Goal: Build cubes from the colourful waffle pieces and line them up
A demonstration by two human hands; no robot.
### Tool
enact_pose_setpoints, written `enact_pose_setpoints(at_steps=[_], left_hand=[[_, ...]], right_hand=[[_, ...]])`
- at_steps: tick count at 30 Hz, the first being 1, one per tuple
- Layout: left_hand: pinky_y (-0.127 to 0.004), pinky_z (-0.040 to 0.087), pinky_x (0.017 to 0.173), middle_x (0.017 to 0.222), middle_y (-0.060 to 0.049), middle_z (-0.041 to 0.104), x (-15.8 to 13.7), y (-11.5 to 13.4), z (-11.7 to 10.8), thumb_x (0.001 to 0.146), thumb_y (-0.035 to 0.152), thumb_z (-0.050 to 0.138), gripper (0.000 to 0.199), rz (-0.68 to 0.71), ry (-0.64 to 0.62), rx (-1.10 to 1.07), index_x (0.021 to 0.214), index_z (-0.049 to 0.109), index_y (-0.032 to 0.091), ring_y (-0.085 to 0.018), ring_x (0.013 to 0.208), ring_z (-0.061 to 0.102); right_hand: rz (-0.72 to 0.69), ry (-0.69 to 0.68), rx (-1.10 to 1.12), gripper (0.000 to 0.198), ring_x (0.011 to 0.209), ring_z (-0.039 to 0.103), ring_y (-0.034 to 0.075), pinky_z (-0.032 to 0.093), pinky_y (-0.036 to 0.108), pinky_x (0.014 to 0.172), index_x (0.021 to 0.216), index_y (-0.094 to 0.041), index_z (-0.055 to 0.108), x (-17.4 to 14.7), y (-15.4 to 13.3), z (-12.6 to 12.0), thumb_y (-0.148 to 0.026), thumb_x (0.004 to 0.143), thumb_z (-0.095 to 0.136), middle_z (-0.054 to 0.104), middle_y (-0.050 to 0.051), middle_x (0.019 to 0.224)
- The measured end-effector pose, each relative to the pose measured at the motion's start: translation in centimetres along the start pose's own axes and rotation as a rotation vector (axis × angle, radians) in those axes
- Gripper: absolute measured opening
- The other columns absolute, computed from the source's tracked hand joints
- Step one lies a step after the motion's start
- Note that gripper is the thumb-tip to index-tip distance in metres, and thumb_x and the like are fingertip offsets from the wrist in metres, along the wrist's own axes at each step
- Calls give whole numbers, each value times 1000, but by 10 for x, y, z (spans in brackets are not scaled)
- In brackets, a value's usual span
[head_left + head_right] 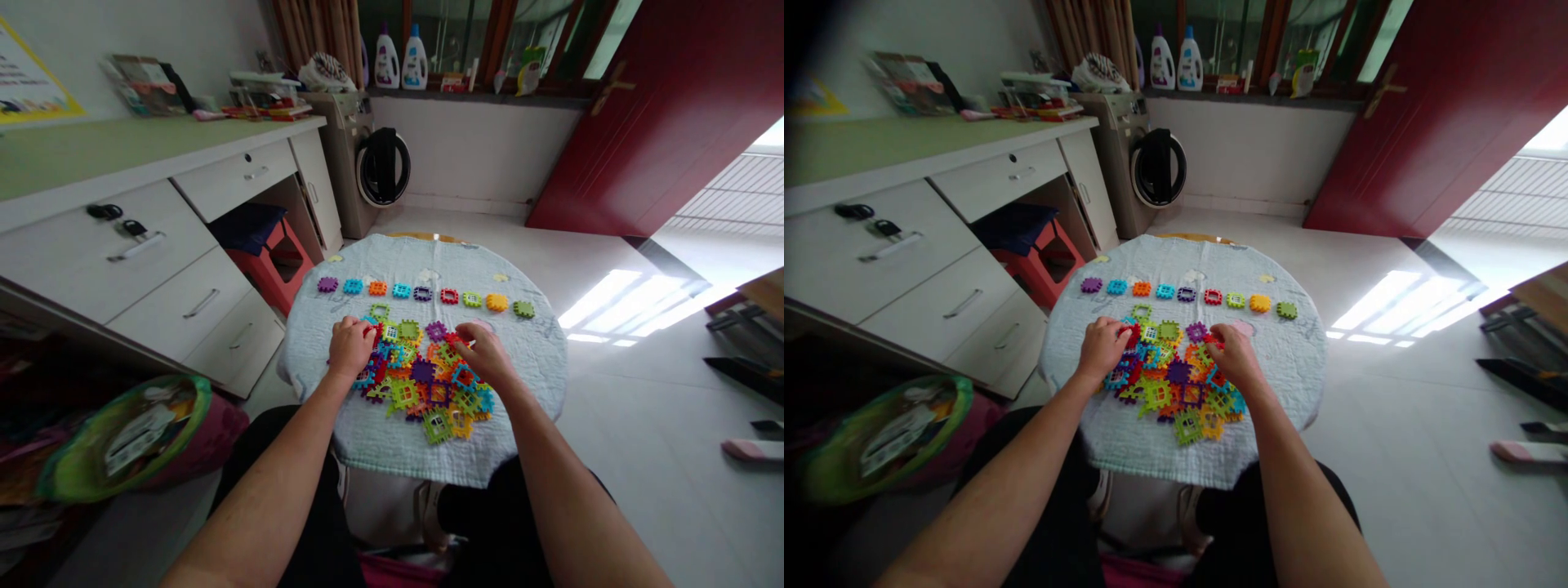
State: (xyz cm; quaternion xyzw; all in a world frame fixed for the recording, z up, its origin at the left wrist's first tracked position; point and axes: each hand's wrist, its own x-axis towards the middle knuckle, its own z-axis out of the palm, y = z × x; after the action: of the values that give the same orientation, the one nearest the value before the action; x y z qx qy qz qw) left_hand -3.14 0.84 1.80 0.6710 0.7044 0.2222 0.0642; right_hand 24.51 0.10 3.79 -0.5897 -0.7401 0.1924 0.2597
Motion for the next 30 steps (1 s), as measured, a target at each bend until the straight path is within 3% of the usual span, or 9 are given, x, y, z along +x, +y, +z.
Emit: enact_pose_setpoints(at_steps=[3,8,12,17,20,25,27,30], left_hand=[[-35,46,90,93,-9,65,-3,11,-1,84,34,52,26,-19,13,-298,90,71,17,-22,92,60],[-30,50,70,80,-4,69,-19,34,15,78,35,58,24,-150,-262,-877,89,68,15,-17,72,62],[-29,50,69,82,-4,71,-32,44,31,73,33,64,24,-166,-348,-1016,90,68,16,-17,74,63],[-30,51,73,87,-5,72,-32,46,29,77,32,61,23,-76,-407,-982,90,69,15,-18,80,64],[-31,50,77,89,-6,72,-24,39,17,81,35,57,25,-16,-376,-872,93,68,16,-19,83,65],[-37,44,94,102,-9,68,-1,9,9,84,24,50,23,-52,-29,-315,98,66,16,-23,100,60],[-39,40,98,109,-12,65,4,-2,14,82,22,53,26,-82,-4,-107,105,64,16,-25,107,57],[-38,41,95,110,-13,63,6,-8,24,79,23,59,36,-136,-81,40,114,58,17,-26,107,57]], right_hand=[[-69,-19,100,26,88,61,18,46,32,82,104,-17,61,-3,-20,24,-22,79,58,67,8,96],[-133,-15,164,56,107,55,24,44,40,93,130,-17,45,-10,-45,60,-26,77,61,57,14,120],[-127,-5,75,48,109,51,26,41,42,95,124,-20,49,-12,-48,68,-24,78,60,56,11,114],[-173,-12,0,34,103,51,24,42,36,90,107,-20,57,-10,-46,62,-22,74,62,55,9,107],[-142,-27,-28,39,96,54,24,44,35,87,109,-18,58,-9,-46,57,-28,72,63,56,9,100],[-63,-39,-25,44,90,57,22,44,34,84,116,-18,58,-4,-42,49,-34,75,61,60,8,98],[-58,-39,16,37,87,57,20,44,33,82,109,-18,61,-2,-42,46,-34,74,60,61,7,95],[-66,-32,95,30,83,56,18,44,32,79,99,-18,62,-1,-42,44,-32,73,59,61,6,92]])
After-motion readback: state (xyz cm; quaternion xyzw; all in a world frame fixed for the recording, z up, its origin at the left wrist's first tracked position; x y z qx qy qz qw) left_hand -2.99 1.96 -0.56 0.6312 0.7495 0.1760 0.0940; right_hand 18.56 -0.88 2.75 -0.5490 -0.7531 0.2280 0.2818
